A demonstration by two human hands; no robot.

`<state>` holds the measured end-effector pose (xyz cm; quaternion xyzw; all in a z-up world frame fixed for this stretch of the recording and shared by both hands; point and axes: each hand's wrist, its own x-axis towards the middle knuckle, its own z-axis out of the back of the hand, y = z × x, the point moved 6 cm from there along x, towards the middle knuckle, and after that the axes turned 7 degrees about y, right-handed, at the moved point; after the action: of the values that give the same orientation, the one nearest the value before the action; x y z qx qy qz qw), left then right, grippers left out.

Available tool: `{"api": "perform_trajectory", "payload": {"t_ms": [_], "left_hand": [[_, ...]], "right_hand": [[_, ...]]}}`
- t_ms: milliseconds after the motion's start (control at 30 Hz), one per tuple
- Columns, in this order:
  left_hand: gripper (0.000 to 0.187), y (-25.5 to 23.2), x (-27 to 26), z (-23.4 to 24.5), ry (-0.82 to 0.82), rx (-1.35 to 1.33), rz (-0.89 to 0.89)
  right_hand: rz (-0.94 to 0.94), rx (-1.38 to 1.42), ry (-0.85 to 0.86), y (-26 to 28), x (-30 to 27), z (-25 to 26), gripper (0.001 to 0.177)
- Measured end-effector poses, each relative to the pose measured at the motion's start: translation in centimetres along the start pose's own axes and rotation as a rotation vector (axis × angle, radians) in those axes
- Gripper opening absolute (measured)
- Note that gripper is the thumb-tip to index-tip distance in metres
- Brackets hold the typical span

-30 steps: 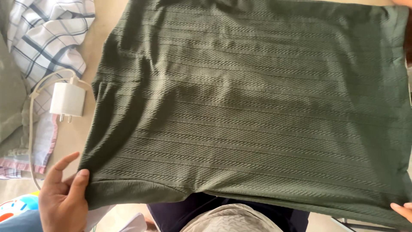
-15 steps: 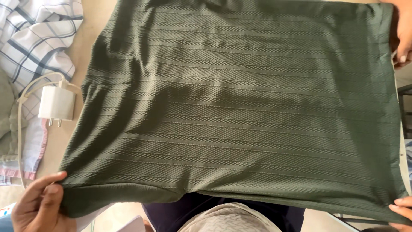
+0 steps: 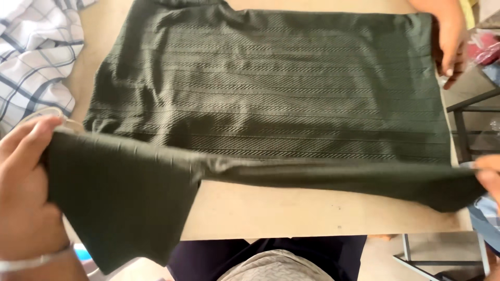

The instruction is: The person lays a green shirt flat on a table, smooths it with both hands, folds the sleeves and sides inward, then folds it lengthwise and presses the folds flat. After finishing the fold, the person unfolds the shirt again and spreads it back out on the table.

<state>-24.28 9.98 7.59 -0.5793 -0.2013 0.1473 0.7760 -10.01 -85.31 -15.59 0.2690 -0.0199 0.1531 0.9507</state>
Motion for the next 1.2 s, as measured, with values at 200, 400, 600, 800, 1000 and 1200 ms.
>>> {"api": "perform_trajectory", "payload": {"t_ms": [200,400,600,800,1000,1200], "left_hand": [[0.014,7.2,8.1,-3.6,0.004,-0.373,0.350],[0.016,7.3,8.9,-5.2,0.016,-0.123,0.414],[0.032,-1.6,6.1,-6.7,-0.021,0.986,-0.055],[0.046,-8.8,-1.7,-16.7,0.331,0.840,-0.525],[0.063,-5.2,-2.3,-24.8,0.751,0.774,-0.782],[0.064,-3.9,-0.9,-26.3,0.783,0.907,-0.835]], "right_hand": [[-0.147,0.416,-0.024,22.4,11.3,1.5,0.020],[-0.229,0.185,-0.027,27.7,12.5,2.0,0.018],[-0.060,-0.011,-0.195,37.6,12.6,3.7,0.035],[0.335,-0.315,-0.097,48.0,12.5,2.0,0.043],[0.612,-0.246,0.238,50.9,15.0,-3.9,0.060],[0.601,-0.434,0.307,46.3,16.1,-5.8,0.063]]}}
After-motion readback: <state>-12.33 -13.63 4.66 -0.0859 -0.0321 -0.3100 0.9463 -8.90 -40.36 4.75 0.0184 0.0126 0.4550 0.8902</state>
